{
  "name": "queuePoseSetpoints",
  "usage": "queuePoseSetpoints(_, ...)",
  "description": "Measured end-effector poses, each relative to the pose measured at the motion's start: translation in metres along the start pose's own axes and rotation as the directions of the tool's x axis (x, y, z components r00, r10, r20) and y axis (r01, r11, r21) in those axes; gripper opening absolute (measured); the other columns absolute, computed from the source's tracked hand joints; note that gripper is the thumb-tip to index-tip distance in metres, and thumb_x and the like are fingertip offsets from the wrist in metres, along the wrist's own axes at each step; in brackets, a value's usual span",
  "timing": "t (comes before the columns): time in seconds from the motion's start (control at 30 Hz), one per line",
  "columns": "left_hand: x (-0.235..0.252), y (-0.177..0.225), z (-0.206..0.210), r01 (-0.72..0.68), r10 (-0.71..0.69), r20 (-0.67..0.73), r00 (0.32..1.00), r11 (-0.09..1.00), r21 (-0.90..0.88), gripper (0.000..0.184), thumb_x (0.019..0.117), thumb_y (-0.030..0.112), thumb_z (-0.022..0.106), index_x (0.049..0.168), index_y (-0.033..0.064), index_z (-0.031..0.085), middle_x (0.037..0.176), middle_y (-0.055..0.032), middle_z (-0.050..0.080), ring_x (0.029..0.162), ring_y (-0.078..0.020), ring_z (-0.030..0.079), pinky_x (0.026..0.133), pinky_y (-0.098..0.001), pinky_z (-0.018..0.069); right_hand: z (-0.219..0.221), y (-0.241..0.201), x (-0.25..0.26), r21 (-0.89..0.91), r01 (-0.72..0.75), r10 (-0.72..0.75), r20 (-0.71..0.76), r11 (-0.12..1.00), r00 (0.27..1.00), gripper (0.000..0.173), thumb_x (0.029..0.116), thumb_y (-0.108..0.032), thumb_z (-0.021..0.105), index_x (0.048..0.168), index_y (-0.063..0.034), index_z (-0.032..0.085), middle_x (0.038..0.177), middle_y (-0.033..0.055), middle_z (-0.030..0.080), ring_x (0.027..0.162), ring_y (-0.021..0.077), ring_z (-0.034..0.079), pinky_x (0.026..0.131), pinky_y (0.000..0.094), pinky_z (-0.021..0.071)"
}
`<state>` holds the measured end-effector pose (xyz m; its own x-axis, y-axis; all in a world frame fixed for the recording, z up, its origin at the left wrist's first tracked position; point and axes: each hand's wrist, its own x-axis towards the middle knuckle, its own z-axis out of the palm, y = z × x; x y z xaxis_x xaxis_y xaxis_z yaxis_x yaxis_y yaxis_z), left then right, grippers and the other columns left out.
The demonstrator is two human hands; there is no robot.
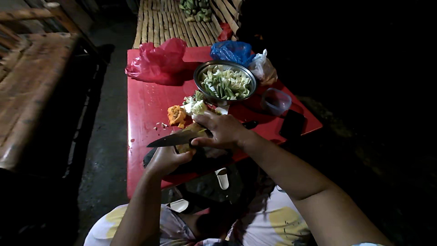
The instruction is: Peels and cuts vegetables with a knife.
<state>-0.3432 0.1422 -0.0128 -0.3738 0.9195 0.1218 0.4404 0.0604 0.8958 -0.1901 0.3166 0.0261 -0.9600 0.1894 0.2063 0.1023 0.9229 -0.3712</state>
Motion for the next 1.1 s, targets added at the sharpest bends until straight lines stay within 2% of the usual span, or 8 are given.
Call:
queuePoseSetpoints(0.17,-0.004,0.001,0.004,-0.018,0.021,-0.064,0.998,0.999,0.046,0.044,0.0714,0.036,0.078,0.106,0.0115,0.067,0.083,0.0114,0.065,0.074,0.0067,0.062,0.069,-0.0163,0.0545,-0.009,-0.004,0.009,0.014,0.011,-0.012,0.045,1.0,0.999,0.075,0.0912,-0.076,0.053,0.132,-0.013,0.062,0.116,0.0137,0.063,0.092,0.0317,0.067,0.071,0.0562,0.0539)
queuePoseSetpoints(0.3,-0.008,0.012,0.009,0.05,-0.031,-0.099,0.995,0.979,0.197,0.048,0.0733,0.031,0.078,0.111,0.0047,0.064,0.084,0.0031,0.064,0.074,-0.0011,0.061,0.07,-0.0263,0.0546,-0.008,-0.006,0.016,0.043,0.002,-0.004,0.053,0.999,0.999,0.073,0.093,-0.074,0.053,0.134,-0.0144,0.063,0.117,0.0136,0.063,0.095,0.0313,0.065,0.075,0.0561,0.0521)
queuePoseSetpoints(0.37,-0.008,0.023,0.014,0.026,-0.008,-0.064,0.998,0.959,0.284,0.043,0.0756,0.02,0.085,0.109,-0.0008,0.067,0.087,-0.0076,0.069,0.079,-0.0149,0.067,0.075,-0.0399,0.0573,-0.006,-0.004,0.021,0.018,0.025,-0.025,-0.002,1.0,1.0,0.067,0.0954,-0.072,0.051,0.123,-0.0126,0.067,0.111,0.0133,0.061,0.09,0.0308,0.066,0.069,0.0539,0.0539)
queuePoseSetpoints(0.47,-0.006,0.032,0.023,0.02,-0.017,-0.014,1.0,0.938,0.345,0.056,0.0783,0.017,0.086,0.127,0.0007,0.063,0.102,-0.0156,0.072,0.091,-0.0268,0.071,0.084,-0.0522,0.0579,-0.008,0.005,0.03,0.035,-0.029,0.029,0.01,0.999,1.0,0.064,0.0998,-0.068,0.046,0.121,-0.0119,0.07,0.115,0.0149,0.062,0.095,0.0324,0.067,0.074,0.0562,0.0556)
queuePoseSetpoints(0.67,0.001,0.016,0.012,0.02,-0.017,-0.018,1.0,0.982,0.186,0.065,0.0743,0.029,0.08,0.132,0.0075,0.061,0.105,-0.0063,0.071,0.091,-0.0118,0.069,0.082,-0.038,0.0584,-0.009,0.041,0.057,0.487,-0.268,0.231,0.135,0.831,0.963,0.057,0.1093,-0.051,0.039,0.148,-0.0087,0.044,0.138,0.0219,0.059,0.121,0.0332,0.062,0.099,0.0567,0.0506)
queuePoseSetpoints(0.8,0.0,0.013,0.009,0.042,-0.039,-0.031,0.999,0.992,0.12,0.064,0.0714,0.03,0.08,0.129,0.009,0.062,0.103,-0.0014,0.07,0.09,-0.0048,0.067,0.081,-0.0295,0.058,-0.012,0.051,0.067,0.66,-0.304,0.267,0.159,0.687,0.95,0.051,0.1097,-0.039,0.042,0.154,-0.0137,0.034,0.134,0.0214,0.057,0.095,0.0261,0.065,0.072,0.0415,0.0544)
queuePoseSetpoints(0.97,0.0,0.006,0.009,0.078,-0.074,-0.067,0.995,0.996,0.05,0.064,0.0698,0.029,0.078,0.127,0.008,0.061,0.101,0.0001,0.069,0.086,-0.0031,0.067,0.078,-0.0278,0.0581,-0.025,0.049,0.065,0.627,-0.352,0.305,0.186,0.695,0.934,0.058,0.102,-0.006,0.049,0.156,-0.0113,0.029,0.116,0.02,0.058,0.083,0.0233,0.06,0.07,0.0387,0.0528)
queuePoseSetpoints(1.1,-0.001,0.006,0.01,0.066,-0.06,-0.083,0.995,0.995,0.069,0.066,0.0697,0.031,0.079,0.128,0.0069,0.06,0.102,-0.0002,0.068,0.086,-0.0019,0.066,0.078,-0.0259,0.0574,-0.02,0.053,0.069,0.498,-0.415,0.42,0.109,0.762,0.901,0.049,0.1058,-0.009,0.051,0.152,-0.0116,0.036,0.108,0.0203,0.064,0.083,0.0287,0.066,0.073,0.046,0.0561)
